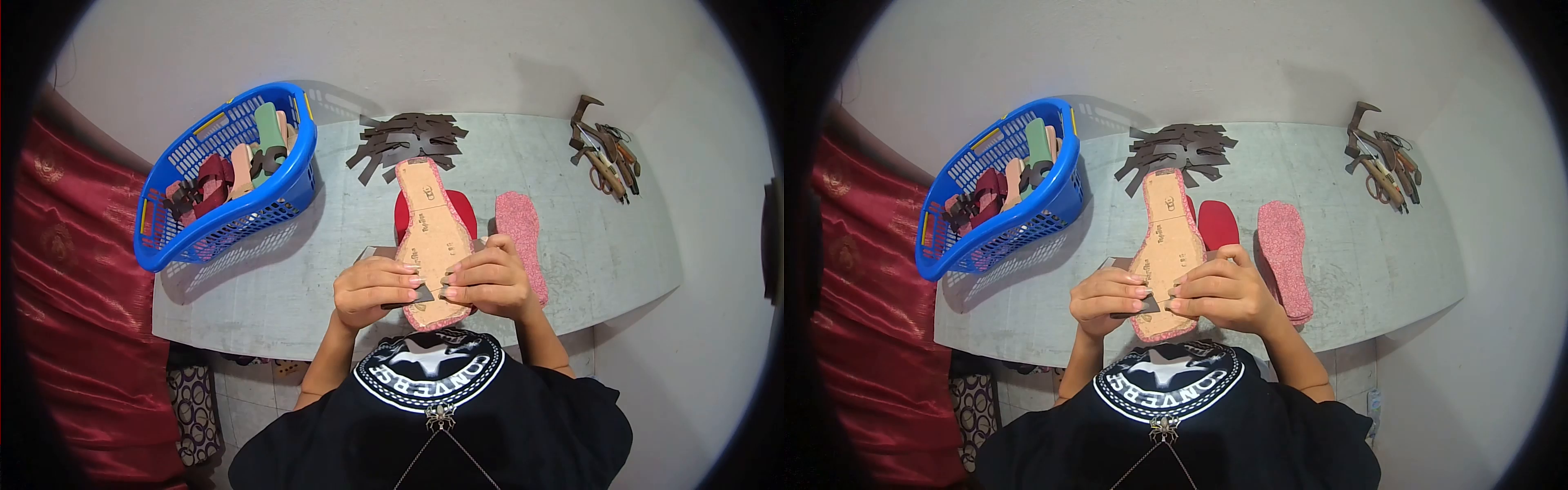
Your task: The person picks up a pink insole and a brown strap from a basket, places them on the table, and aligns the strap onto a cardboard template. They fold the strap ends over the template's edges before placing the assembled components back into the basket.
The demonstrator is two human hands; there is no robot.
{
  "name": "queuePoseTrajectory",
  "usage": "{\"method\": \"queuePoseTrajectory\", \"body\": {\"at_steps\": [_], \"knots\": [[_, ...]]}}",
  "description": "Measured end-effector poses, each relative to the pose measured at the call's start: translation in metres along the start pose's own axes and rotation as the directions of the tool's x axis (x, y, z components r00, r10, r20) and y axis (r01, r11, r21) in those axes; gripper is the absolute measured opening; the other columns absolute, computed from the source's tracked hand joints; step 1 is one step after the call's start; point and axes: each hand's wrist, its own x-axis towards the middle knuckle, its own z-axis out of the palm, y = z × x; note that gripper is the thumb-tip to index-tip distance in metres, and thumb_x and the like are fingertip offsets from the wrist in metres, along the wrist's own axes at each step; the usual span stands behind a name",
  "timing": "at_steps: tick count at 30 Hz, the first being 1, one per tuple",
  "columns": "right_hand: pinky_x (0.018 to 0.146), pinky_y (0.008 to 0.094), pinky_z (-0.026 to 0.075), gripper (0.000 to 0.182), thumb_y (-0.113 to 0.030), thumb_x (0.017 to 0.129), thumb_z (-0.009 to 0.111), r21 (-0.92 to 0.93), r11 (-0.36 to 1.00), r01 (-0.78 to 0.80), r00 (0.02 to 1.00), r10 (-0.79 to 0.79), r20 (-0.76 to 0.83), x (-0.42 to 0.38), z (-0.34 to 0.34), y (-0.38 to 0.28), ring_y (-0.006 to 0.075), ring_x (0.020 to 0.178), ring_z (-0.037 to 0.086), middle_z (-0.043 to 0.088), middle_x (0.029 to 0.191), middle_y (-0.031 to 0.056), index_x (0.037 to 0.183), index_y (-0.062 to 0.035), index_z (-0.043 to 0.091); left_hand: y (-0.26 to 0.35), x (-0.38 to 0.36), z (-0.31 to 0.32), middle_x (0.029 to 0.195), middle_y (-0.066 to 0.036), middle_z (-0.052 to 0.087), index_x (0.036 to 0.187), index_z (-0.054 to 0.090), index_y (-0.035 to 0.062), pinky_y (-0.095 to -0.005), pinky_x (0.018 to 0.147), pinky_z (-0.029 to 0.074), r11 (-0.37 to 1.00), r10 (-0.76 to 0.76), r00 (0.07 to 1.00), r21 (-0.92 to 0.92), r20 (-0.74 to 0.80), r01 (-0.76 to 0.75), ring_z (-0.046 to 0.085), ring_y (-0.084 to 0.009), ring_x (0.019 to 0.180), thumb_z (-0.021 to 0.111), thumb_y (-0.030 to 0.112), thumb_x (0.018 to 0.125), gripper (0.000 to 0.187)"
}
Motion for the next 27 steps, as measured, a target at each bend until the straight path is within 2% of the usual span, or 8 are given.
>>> {"method": "queuePoseTrajectory", "body": {"at_steps": [3, 5, 6, 8, 11, 16, 20, 27], "knots": [[0.071, 0.0269, 0.035, 0.015, -0.010, 0.062, 0.068, 0.014, 1.000, -0.003, 1.000, 0.004, -0.008, 0.000, 0.000, 0.000, 0.0088, 0.077, 0.056, 0.061, 0.081, -0.0069, 0.075, -0.0173, 0.066, 0.005, 0.003, -0.002, 0.077, -0.005, 0.064, 0.071, 0.065, 0.0070, -0.0299, 0.063, 0.048, 0.997, 0.029, 0.998, 0.068, 0.055, -0.032, 0.061, -0.0222, 0.074, 0.070, 0.008, 0.061, 0.011], [0.071, 0.0269, 0.035, 0.016, -0.009, 0.062, 0.068, 0.023, 1.000, -0.005, 1.000, 0.005, -0.015, 0.000, 0.000, -0.001, 0.0090, 0.077, 0.056, 0.061, 0.080, -0.0067, 0.075, -0.0172, 0.066, 0.010, 0.007, -0.004, 0.080, 0.000, 0.063, 0.072, 0.067, 0.0115, -0.0278, 0.062, 0.042, 0.972, 0.062, 0.989, 0.216, 0.131, -0.089, 0.060, -0.0181, 0.075, 0.069, 0.009, 0.061, 0.012], [0.071, 0.0268, 0.036, 0.016, -0.009, 0.062, 0.068, 0.027, 1.000, -0.004, 1.000, 0.005, -0.007, 0.001, 0.000, -0.001, 0.0094, 0.077, 0.057, 0.061, 0.080, -0.0063, 0.075, -0.0170, 0.066, 0.013, 0.009, -0.005, 0.080, 0.000, 0.063, 0.072, 0.067, 0.0115, -0.0278, 0.062, 0.042, 0.972, 0.062, 0.989, 0.217, 0.130, -0.090, 0.060, -0.0181, 0.075, 0.069, 0.009, 0.061, 0.012], [0.071, 0.0267, 0.036, 0.017, -0.008, 0.062, 0.068, 0.029, 1.000, -0.003, 1.000, 0.003, 0.001, 0.002, -0.001, -0.002, 0.0098, 0.077, 0.057, 0.061, 0.079, -0.0059, 0.076, -0.0168, 0.066, 0.019, 0.010, -0.007, 0.080, 0.003, 0.063, 0.078, 0.068, 0.0153, -0.0250, 0.066, 0.038, 0.950, 0.003, 0.982, 0.306, 0.187, -0.062, 0.059, -0.0130, 0.077, 0.064, 0.008, 0.061, 0.018], [0.069, 0.0266, 0.037, 0.018, -0.007, 0.062, 0.067, 0.053, 0.999, -0.009, 0.999, 0.007, 0.033, 0.000, 0.000, -0.002, 0.0107, 0.079, 0.057, 0.062, 0.080, -0.0046, 0.078, -0.0153, 0.066, 0.020, 0.012, -0.008, 0.081, 0.003, 0.064, 0.079, 0.068, 0.0155, -0.0241, 0.067, 0.035, 0.945, -0.013, 0.977, 0.322, 0.214, -0.058, 0.059, -0.0111, 0.076, 0.062, 0.008, 0.063, 0.019], [0.069, 0.0268, 0.039, 0.018, -0.006, 0.062, 0.065, 0.118, 0.993, 0.001, 1.000, 0.002, -0.025, 0.000, 0.004, -0.001, 0.0118, 0.079, 0.058, 0.063, 0.083, -0.0019, 0.079, -0.0129, 0.067, 0.024, 0.013, -0.007, 0.081, 0.002, 0.065, 0.080, 0.068, 0.0139, -0.0252, 0.070, 0.037, 0.936, -0.022, 0.980, 0.348, 0.200, -0.050, 0.059, -0.0115, 0.078, 0.060, 0.007, 0.065, 0.018], [0.069, 0.0266, 0.039, 0.016, -0.006, 0.063, 0.065, 0.069, 0.997, 0.035, 0.999, -0.034, -0.021, 0.003, 0.002, -0.001, 0.0120, 0.077, 0.058, 0.063, 0.082, -0.0022, 0.077, -0.0129, 0.067, 0.030, 0.018, -0.011, 0.080, 0.001, 0.065, 0.079, 0.068, 0.0143, -0.0262, 0.076, 0.039, 0.927, -0.027, 0.971, 0.369, 0.237, -0.064, 0.060, -0.0123, 0.080, 0.060, 0.008, 0.065, 0.017], [0.068, 0.0270, 0.039, 0.018, -0.007, 0.061, 0.066, 0.077, 0.997, -0.011, 1.000, 0.011, -0.010, 0.000, 0.005, -0.003, 0.0109, 0.075, 0.057, 0.063, 0.081, -0.0045, 0.078, -0.0135, 0.067, 0.028, 0.014, -0.011, 0.079, 0.002, 0.065, 0.079, 0.068, 0.0179, -0.0272, 0.076, 0.040, 0.929, -0.035, 0.971, 0.365, 0.237, -0.055, 0.060, -0.0112, 0.078, 0.062, 0.011, 0.063, 0.018]]}}
